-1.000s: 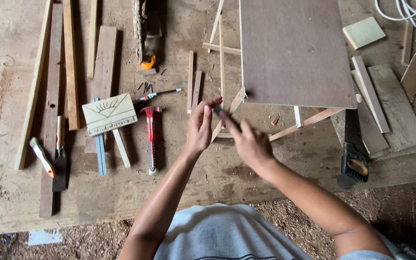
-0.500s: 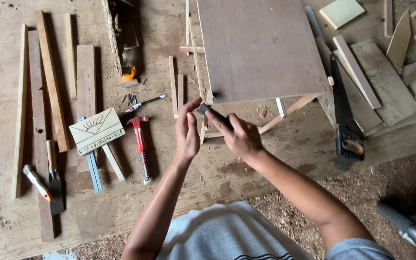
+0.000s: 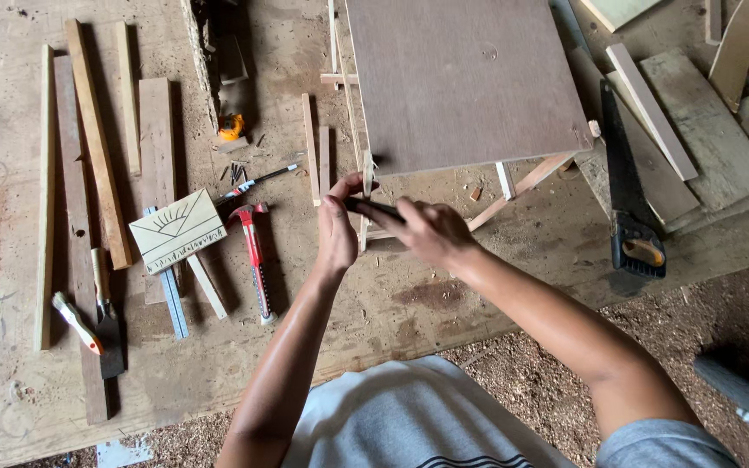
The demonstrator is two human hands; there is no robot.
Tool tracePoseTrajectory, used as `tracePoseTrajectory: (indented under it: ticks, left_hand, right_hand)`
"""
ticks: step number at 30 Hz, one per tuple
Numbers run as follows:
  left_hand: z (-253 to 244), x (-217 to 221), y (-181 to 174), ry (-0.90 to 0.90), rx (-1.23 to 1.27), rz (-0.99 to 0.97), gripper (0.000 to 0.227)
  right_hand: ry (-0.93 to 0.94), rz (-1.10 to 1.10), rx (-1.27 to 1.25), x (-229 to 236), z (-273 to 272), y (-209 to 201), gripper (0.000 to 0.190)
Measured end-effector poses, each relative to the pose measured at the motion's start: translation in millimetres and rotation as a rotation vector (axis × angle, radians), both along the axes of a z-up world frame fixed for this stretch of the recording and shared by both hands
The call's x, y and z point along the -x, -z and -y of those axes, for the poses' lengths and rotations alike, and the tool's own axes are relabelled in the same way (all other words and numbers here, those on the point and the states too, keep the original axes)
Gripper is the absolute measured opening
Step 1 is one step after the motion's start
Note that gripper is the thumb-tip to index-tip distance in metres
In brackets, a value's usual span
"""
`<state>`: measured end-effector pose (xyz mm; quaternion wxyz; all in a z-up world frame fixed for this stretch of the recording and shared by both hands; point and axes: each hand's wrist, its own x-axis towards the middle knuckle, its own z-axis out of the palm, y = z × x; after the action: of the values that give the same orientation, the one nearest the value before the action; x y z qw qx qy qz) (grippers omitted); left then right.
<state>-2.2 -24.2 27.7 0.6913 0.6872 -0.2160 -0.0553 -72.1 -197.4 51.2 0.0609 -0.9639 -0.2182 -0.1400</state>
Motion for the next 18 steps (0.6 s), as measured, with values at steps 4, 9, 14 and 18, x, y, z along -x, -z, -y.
tracePoseTrajectory:
  ticks: [4, 9, 14, 18]
  left_hand:
    - [-7.3, 0.8, -4.7, 0.022, -0.011, 0.039, 0.115]
    - [-11.6, -0.3, -14.0, 0.067, 0.031, 0.015, 0.118]
    - [-17.7, 4.7, -9.2, 0.079, 0.039, -0.017, 0.118]
    - [-15.0, -3.3, -10.6, 0.115, 0.076, -0.043, 0.119]
  right_hand:
    - [-0.032, 0.112, 0.101, 0.2, 5.8, 3.4, 0.055]
    - [-0.072, 0.006, 0.052, -7.9, 12.6, 6.3, 0.051]
    - [-0.226, 0.27, 0.25, -16.6, 24.6, 10.8, 0.055]
    - [-0.3, 0.234, 0.123, -30.9, 32.8, -1.1, 0.046]
